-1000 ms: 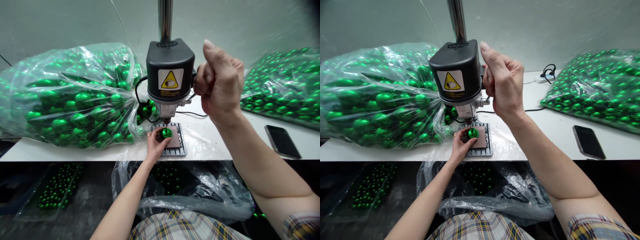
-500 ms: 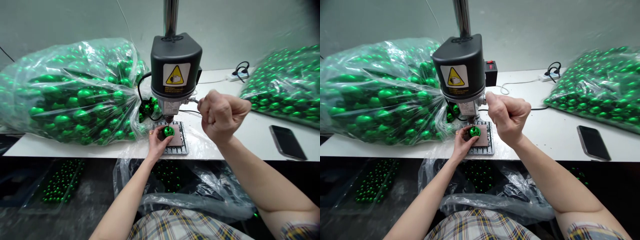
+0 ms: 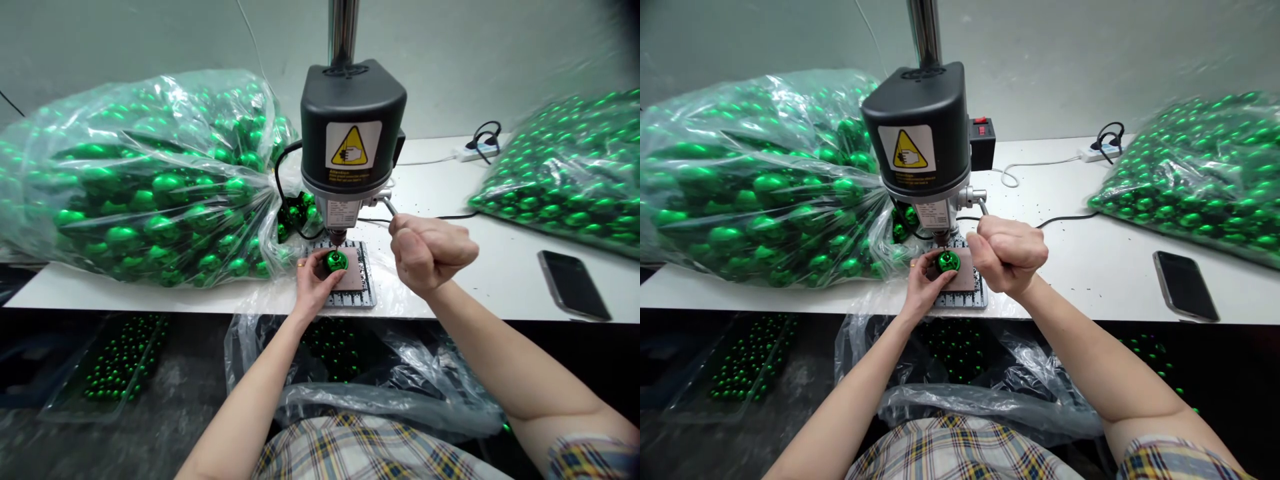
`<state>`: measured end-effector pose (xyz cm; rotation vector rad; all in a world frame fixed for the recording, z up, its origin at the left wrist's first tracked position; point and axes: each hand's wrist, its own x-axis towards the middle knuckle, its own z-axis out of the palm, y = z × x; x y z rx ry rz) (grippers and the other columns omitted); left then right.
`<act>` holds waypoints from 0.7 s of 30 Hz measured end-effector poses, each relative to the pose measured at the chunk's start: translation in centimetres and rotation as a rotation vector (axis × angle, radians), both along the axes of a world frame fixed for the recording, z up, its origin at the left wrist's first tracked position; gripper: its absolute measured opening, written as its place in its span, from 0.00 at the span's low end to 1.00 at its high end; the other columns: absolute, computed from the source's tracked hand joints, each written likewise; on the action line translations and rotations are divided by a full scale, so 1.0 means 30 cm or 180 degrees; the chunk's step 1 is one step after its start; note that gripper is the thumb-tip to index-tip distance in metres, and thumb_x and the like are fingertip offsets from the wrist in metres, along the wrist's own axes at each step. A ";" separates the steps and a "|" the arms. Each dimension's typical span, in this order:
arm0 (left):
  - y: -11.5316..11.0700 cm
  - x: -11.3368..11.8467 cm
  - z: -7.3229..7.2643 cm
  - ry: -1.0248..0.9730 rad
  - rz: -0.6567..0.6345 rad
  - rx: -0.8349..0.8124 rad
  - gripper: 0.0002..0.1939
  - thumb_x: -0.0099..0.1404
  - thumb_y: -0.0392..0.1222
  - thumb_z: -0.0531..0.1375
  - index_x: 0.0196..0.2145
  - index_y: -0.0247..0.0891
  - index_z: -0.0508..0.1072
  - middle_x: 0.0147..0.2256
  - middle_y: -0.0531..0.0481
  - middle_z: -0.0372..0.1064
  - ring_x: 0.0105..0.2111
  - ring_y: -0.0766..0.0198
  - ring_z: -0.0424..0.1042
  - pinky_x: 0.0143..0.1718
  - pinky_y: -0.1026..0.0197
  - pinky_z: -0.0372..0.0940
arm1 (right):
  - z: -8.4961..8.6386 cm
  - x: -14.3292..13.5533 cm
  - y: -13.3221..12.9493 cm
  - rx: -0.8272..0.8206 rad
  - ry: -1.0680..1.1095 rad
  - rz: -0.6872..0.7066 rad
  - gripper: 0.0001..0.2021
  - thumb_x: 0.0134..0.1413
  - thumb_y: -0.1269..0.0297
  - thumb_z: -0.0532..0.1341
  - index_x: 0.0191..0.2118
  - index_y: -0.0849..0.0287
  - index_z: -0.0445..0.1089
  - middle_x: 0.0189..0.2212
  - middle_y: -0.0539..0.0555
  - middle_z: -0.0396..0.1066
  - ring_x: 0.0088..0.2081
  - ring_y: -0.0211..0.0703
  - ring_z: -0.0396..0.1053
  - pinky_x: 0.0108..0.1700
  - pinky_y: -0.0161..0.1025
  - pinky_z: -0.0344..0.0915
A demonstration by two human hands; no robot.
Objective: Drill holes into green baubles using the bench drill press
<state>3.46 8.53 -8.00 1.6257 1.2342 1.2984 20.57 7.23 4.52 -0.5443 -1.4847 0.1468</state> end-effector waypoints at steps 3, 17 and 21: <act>-0.001 0.000 0.001 -0.0012 -0.0009 -0.0021 0.26 0.54 0.44 0.72 0.49 0.39 0.74 0.45 0.43 0.69 0.51 0.55 0.68 0.56 0.50 0.66 | -0.009 0.002 0.014 0.0686 0.0018 0.0149 0.23 0.51 0.72 0.60 0.16 0.58 0.44 0.11 0.45 0.45 0.15 0.33 0.44 0.21 0.41 0.44; -0.037 0.023 0.056 0.0311 0.0423 0.0173 0.20 0.54 0.43 0.71 0.44 0.39 0.73 0.41 0.46 0.69 0.44 0.57 0.70 0.48 0.54 0.66 | 0.296 -0.051 0.079 -0.0695 0.1342 0.0275 0.25 0.57 0.65 0.64 0.13 0.56 0.56 0.09 0.45 0.52 0.12 0.33 0.48 0.15 0.39 0.42; -0.149 -0.009 0.120 0.1086 0.0406 0.0448 0.16 0.56 0.43 0.69 0.41 0.41 0.70 0.39 0.46 0.70 0.42 0.54 0.70 0.44 0.53 0.66 | 0.338 -0.037 0.112 -0.1118 0.1330 0.0342 0.26 0.58 0.61 0.64 0.14 0.56 0.52 0.10 0.45 0.48 0.13 0.31 0.45 0.16 0.37 0.40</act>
